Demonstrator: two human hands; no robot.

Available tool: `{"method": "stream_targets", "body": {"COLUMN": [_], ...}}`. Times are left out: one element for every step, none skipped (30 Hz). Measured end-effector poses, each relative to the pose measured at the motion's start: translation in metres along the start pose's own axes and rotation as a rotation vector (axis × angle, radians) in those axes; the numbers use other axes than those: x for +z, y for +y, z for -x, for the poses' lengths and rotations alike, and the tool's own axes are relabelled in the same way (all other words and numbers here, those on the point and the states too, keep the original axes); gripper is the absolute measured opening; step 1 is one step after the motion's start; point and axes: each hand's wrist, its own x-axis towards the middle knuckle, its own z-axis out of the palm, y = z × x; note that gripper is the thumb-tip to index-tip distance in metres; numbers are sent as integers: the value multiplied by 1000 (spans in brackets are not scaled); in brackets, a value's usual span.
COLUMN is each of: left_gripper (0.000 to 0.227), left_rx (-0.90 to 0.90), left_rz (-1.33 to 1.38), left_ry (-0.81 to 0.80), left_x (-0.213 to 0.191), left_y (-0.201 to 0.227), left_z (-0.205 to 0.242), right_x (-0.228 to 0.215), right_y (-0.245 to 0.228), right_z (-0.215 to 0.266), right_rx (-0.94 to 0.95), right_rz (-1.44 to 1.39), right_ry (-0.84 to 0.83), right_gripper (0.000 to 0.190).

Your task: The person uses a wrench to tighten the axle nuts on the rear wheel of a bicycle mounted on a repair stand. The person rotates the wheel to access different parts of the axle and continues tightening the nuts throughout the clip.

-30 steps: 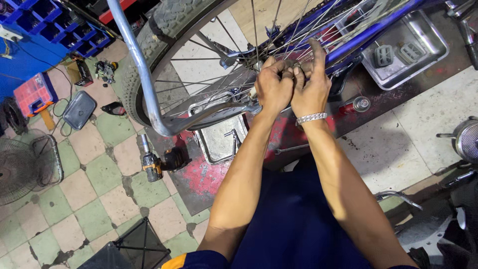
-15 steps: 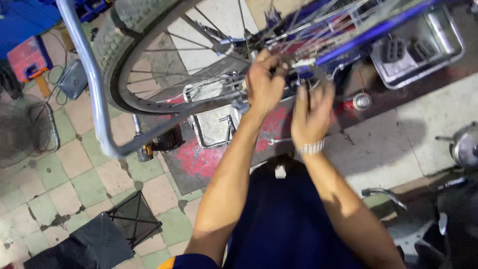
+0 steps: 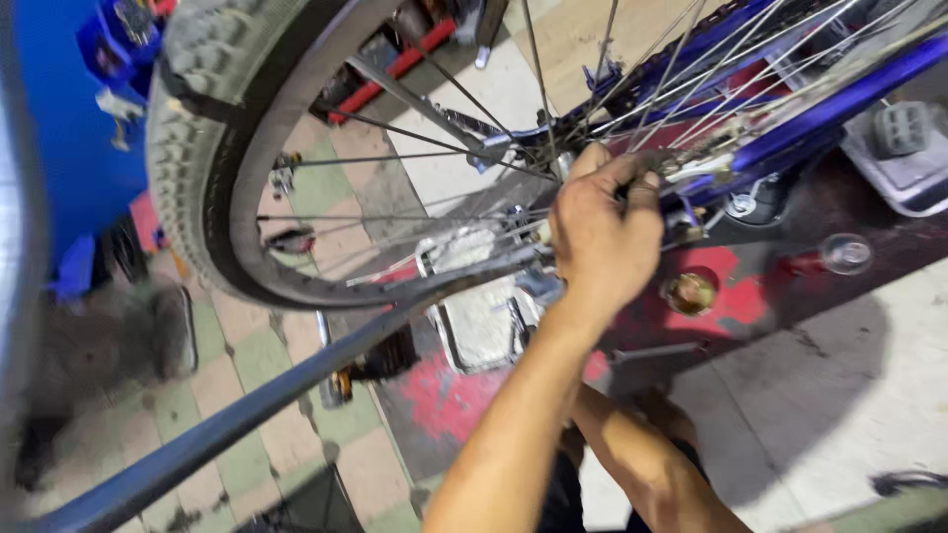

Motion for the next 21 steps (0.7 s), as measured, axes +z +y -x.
{"method": "stream_targets", "body": {"left_gripper": [19,19,19,19,19,20,20,21,22,21,21,20,20,20,20,20,20,19,18,18,18], "left_rx": [0,1,-6,-4,-11,-18,-16,-15,-21,0,11,23,32,42,57,44,32,51,70,78,82], "left_rz": [-2,-3,-4,-17,-30,-44,-38,-31,-25,-38,-33,-28,-40,-51,-55,-31,-11,0,7,11,12], "left_ry": [3,5,9,9,12,15,13,11,5,17,21,25,21,17,12,5,2,-4,-3,0,7], "left_x": [0,-1,-1,0,0,0,1,2,2,1,4,6,7,5,5,6,6,5,4,4,3], "left_y": [1,2,2,3,4,4,4,4,2,-2,-5,-9,-12,-15,-16,-15,-15,-16,-17,-17,-17], "left_z": [1,1,0,-1,0,0,-1,-1,0,-1,-1,0,0,-1,-4,-4,-5,-6,-8,-9,-9], "right_x": [6,11,17,17,20,24,23,20,21,21,21,20,15,10,-2,-11,-23,-35,-47,-59,-71], "right_y": [-4,-7,-7,-14,-18,-26,-34,-40,-45,-47,-39,-31,-24,-23,-19,-16,-11,-3,6,18,26], "right_z": [-14,-26,-35,-48,-56,-62,-70,-76,-77,-75,-64,-51,-35,-17,2,27,52,80,109,141,170], "right_rx": [3,6,11,5,0,-4,-20,-36,-43,-60,-54,-48,-70,-87,-106,-130,-160,-188,-221,-246,-269], "right_rz": [0,0,-1,-5,-5,-9,-8,-10,-9,-15,-18,-22,-36,-45,-60,-80,-96,-113,-131,-153,-173], "right_ry": [5,13,15,25,28,30,32,36,31,27,21,16,3,-7,-6,-11,-14,-18,-12,0,3], "right_gripper": [32,32,33,34,35,36,37,39,40,41,42,44,45,46,48,49,50,52,53,55,56]}}
